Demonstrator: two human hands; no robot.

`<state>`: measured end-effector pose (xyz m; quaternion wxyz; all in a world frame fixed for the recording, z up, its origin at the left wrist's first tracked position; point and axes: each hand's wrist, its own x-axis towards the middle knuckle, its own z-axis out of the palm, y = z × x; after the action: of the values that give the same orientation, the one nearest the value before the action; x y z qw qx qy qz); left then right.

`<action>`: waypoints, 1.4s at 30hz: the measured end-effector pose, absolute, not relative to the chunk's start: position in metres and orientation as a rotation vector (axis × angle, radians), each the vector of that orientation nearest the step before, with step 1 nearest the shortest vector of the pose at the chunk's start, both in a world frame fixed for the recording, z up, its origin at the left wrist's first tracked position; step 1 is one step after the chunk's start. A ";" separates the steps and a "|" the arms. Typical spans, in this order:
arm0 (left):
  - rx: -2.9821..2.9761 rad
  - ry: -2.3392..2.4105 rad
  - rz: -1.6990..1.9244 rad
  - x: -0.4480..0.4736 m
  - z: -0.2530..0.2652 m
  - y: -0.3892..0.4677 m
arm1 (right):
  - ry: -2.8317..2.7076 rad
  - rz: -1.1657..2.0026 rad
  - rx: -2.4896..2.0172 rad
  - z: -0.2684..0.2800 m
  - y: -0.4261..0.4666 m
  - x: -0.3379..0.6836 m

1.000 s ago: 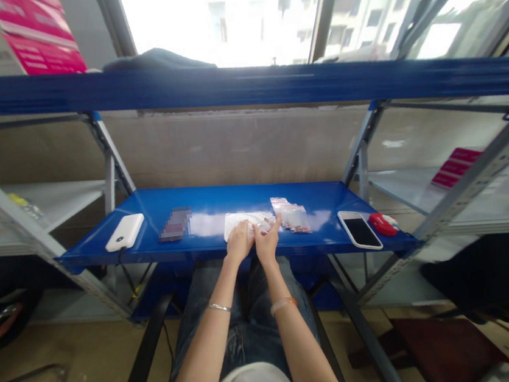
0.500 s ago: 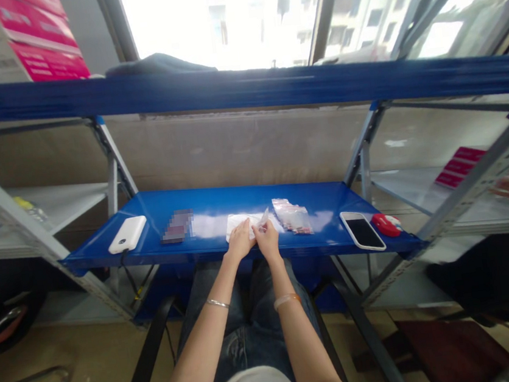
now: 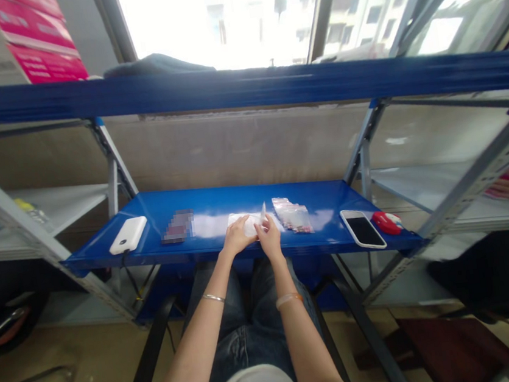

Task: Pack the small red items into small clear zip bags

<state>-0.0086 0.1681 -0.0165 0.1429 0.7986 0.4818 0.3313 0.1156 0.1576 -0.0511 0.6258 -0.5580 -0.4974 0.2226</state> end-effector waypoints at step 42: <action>1.407 1.102 1.640 0.000 0.003 0.127 | -1.173 0.699 -1.010 -0.007 0.122 0.125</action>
<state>-0.0004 0.1267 0.0030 0.3505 0.5432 0.4254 0.6333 0.1249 0.1220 -0.0067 0.6606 -0.4464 -0.5184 0.3091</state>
